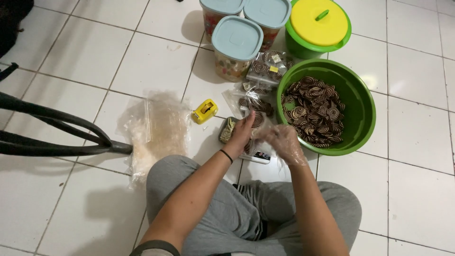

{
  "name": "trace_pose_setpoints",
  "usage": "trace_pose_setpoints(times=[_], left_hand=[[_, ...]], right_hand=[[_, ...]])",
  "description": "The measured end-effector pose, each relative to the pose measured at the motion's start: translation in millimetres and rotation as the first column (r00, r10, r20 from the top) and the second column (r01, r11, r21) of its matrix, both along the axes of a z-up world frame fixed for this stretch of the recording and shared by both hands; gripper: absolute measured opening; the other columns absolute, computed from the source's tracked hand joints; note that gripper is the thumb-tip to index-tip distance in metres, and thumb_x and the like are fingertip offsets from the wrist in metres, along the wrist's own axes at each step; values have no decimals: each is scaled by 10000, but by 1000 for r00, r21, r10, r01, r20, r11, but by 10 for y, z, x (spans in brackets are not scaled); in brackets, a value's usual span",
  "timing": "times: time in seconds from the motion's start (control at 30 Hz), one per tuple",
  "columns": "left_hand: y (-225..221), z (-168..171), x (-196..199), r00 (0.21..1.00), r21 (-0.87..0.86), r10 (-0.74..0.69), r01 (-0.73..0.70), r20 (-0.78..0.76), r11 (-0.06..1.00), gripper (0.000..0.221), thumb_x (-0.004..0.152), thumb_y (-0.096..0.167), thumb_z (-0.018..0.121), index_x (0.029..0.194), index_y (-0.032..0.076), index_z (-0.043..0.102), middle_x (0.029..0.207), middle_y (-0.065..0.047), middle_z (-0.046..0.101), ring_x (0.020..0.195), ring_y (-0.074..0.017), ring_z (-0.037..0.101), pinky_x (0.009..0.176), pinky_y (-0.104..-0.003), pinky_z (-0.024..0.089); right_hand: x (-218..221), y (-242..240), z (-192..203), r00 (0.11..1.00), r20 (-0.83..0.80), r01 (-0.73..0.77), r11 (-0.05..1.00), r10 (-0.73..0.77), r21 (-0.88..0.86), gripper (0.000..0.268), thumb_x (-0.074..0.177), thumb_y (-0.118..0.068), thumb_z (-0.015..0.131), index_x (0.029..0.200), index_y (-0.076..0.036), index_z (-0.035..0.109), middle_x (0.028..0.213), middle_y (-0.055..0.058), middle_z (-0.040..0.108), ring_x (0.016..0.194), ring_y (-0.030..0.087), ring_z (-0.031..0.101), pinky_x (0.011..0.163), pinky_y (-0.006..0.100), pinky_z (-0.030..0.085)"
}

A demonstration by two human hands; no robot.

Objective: Bagging spiral cookies into small plastic bags and weighing them on a digital scale to ensure consistent portions.

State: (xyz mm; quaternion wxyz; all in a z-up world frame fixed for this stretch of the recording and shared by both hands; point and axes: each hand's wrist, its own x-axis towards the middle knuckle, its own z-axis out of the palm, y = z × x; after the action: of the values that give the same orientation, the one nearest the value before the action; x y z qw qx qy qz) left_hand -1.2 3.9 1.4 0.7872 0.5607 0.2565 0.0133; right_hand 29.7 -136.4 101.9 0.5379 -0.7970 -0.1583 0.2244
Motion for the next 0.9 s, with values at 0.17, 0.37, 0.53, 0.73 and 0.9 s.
trace_pose_setpoints(times=[0.17, 0.37, 0.53, 0.73, 0.9], left_hand=[[-53, 137, 46, 999, -5, -45, 45, -28, 999, 802, 901, 723, 596, 1271, 15, 534, 1222, -225, 528, 1161, -367, 538, 945, -449, 457], [61, -162, 61, 980, 85, 127, -116, -151, 990, 529, 850, 590, 757, 693, 97, 649, 599, -100, 653, 546, -220, 684, 510, -309, 539], [66, 152, 25, 954, 37, 273, -270, -121, 962, 520, 927, 452, 712, 594, 82, 563, 510, -109, 609, 408, -188, 626, 425, -280, 511], [102, 8, 105, 910, -8, 397, -401, -118, 916, 553, 966, 472, 642, 577, 98, 523, 513, -110, 612, 445, -208, 640, 474, -295, 505], [34, 193, 8, 959, -139, 281, -283, -35, 949, 608, 967, 646, 564, 815, 57, 579, 594, -91, 653, 555, -191, 692, 541, -257, 500]], right_hand=[[-22, 26, -79, 997, 63, -33, 999, 33, 1, 194, 881, -46, 620, 878, 103, 745, 712, 277, 683, 687, 310, 671, 672, 425, 508], [109, -128, -21, 988, 124, -93, 995, 88, 40, 193, 851, -36, 743, 1026, 36, 782, 753, 206, 743, 641, 223, 693, 617, 368, 557], [299, -454, -42, 966, 244, 29, 976, -83, 214, 259, 874, 126, 665, 1125, 83, 712, 720, 187, 694, 523, 173, 600, 499, 276, 501], [133, -395, -267, 889, -64, 421, 754, -453, 504, 304, 1021, -152, 628, 1301, -37, 606, 1060, 176, 679, 860, 216, 705, 756, 289, 636], [-248, -81, -417, 959, -74, 284, 909, -275, 305, 437, 892, -157, 802, 1283, -43, 643, 1232, 209, 679, 1203, 359, 635, 1066, 507, 508]])
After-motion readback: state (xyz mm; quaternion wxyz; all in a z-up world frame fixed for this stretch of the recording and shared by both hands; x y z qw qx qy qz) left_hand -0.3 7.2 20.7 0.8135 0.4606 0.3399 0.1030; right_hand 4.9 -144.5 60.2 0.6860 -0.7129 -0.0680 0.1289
